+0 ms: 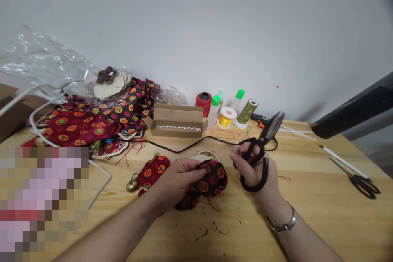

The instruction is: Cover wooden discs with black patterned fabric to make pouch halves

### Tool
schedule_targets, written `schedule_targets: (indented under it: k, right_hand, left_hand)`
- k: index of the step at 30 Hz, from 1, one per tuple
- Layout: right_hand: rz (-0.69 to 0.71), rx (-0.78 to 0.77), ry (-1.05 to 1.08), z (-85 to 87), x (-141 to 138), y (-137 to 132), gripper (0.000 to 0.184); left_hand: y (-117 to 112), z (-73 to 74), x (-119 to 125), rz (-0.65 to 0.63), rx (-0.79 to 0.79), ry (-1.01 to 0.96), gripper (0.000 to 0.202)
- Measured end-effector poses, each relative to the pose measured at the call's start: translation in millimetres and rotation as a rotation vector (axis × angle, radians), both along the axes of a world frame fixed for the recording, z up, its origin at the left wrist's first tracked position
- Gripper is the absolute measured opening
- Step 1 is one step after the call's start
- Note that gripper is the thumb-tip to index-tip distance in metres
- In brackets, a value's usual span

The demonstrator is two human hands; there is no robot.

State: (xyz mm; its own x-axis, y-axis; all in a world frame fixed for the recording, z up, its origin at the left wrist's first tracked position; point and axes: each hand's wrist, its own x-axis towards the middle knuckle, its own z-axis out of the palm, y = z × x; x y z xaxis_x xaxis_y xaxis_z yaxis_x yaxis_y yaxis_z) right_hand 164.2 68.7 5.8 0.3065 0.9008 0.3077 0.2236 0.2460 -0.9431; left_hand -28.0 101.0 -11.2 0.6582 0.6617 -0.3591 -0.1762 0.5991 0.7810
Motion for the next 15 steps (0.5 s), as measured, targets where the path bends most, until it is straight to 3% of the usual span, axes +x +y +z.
schedule_targets:
  k: [7,15]
  right_hand:
    - [-0.214,0.175,0.132,18.2,24.7,5.8,0.026]
    - [0.119,0.023,-0.221,-4.9,-3.2,-5.6,0.013]
  left_hand:
    - [7.4,4.1,1.9,0.234,-0.069,-0.102,0.019]
    - [4.3,5.0,3.2,0.182,-0.087,-0.157,0.022]
